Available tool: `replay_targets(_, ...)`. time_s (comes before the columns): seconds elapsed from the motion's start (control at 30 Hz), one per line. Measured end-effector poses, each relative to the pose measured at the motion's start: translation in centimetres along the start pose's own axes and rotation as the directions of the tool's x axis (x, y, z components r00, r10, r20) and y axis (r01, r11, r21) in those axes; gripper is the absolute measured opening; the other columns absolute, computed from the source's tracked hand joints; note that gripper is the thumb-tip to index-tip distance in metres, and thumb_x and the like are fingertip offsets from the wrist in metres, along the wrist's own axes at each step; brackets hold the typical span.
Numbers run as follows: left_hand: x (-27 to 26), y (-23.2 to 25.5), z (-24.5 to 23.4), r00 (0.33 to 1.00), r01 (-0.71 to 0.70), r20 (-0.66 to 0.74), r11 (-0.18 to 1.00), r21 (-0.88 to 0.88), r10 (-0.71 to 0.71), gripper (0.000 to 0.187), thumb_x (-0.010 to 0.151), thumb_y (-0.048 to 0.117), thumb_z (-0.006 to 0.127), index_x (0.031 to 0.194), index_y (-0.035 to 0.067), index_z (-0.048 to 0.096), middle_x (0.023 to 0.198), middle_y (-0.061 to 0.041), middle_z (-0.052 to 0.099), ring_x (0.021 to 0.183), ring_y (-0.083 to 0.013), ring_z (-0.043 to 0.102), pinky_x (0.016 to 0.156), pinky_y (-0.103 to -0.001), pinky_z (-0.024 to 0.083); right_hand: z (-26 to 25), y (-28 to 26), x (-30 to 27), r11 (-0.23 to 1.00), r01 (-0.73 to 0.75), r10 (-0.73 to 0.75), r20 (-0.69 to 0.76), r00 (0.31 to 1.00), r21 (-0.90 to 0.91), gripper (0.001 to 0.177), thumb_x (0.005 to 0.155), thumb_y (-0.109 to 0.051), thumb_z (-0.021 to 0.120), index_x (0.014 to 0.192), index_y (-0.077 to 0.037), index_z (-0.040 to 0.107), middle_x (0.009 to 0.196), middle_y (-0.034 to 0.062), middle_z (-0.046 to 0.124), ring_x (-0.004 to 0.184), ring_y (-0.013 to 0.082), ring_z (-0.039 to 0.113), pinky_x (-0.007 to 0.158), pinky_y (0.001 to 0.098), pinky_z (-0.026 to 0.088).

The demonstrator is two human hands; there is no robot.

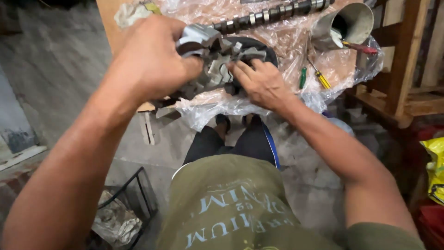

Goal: Cleaning and inspecting engine components including a camshaft and rocker arm assembly using a cloth

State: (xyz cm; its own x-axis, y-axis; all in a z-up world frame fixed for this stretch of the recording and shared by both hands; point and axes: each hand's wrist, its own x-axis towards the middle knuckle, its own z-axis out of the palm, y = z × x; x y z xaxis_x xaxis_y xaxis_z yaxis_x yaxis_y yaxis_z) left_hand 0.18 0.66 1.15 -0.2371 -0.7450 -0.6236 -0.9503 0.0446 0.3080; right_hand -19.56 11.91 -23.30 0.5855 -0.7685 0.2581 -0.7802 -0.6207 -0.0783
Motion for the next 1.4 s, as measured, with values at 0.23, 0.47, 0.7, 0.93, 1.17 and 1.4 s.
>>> replay_targets(0.23,0.2,-0.3,0.4,0.997,0.075,-0.012,0.996,-0.044,-0.075,0.013,0.072,0.026,0.063,0.071,0.013,0.06,0.065,-0.005,0.06,0.065,-0.0237,0.055,0.057,-0.041,0.041,0.2,-2.4,-3.0,0.76,-0.202,0.358,-0.138,0.924,0.618,0.044,0.089,0.016,0.055,0.13,0.004,0.062,0.097,0.0173,0.07,0.085,0.0272,0.067,0.073,0.034,0.064)
replay_targets(0.47,-0.2,2.3,-0.4,1.0,-0.019,0.018,1.0,0.014,0.019,0.011,0.074,0.022,0.063,0.078,0.011,0.064,0.076,-0.01,0.069,0.071,-0.0309,0.061,0.063,-0.049,0.048,-1.8,-2.1,1.7,0.961,-0.075,0.146,-0.259,0.955,0.266,0.034,0.116,-0.017,0.037,0.15,-0.013,0.035,0.081,-0.0045,0.05,0.059,0.0128,0.037,0.049,0.0297,0.03)
replay_targets(0.7,-0.2,1.8,0.2,0.999,-0.051,0.003,0.999,0.013,0.051,0.017,0.079,0.028,0.068,0.084,0.012,0.072,0.076,-0.007,0.072,0.069,-0.0268,0.064,0.061,-0.045,0.051,-6.5,0.2,2.1,0.985,0.031,-0.004,-0.157,0.988,0.17,0.04,0.099,-0.006,0.046,0.137,-0.004,0.058,0.128,0.0084,0.07,0.07,0.0239,0.047,0.06,0.0392,0.038)
replay_targets(0.93,-0.8,1.0,0.4,0.998,-0.063,0.017,0.998,0.002,0.063,0.017,0.075,0.023,0.069,0.085,0.009,0.07,0.079,-0.011,0.072,0.071,-0.0289,0.065,0.062,-0.047,0.051,-11.2,-2.8,6.8,0.252,-0.906,0.341,0.845,0.412,0.34,0.065,0.084,-0.081,0.02,0.068,-0.021,0.04,0.059,-0.0066,0.034,0.047,0.0104,0.031,0.043,0.0301,0.03)
replay_targets(1.17,-0.1,-0.7,1.1,0.988,-0.137,-0.072,0.99,0.016,0.138,0.017,0.067,0.023,0.06,0.072,0.007,0.058,0.07,-0.014,0.064,0.067,-0.035,0.056,0.057,-0.05,0.043,-4.2,-4.3,-1.5,0.586,-0.155,0.234,0.016,0.972,0.795,0.061,0.076,0.006,0.052,0.136,-0.003,0.056,0.115,0.0196,0.066,0.104,0.0368,0.063,0.095,0.0436,0.051)
replay_targets(1.4,-0.2,-0.5,0.5,0.997,-0.07,-0.034,0.997,-0.032,0.069,0.015,0.067,0.021,0.06,0.07,0.009,0.052,0.067,-0.011,0.06,0.064,-0.0312,0.052,0.057,-0.048,0.042,-3.4,-7.5,-3.5,0.191,-0.276,0.739,0.047,0.672,0.942,0.026,0.095,0.003,0.063,0.122,0.006,0.064,0.12,0.0202,0.069,0.108,0.0266,0.07,0.101,0.0341,0.058)
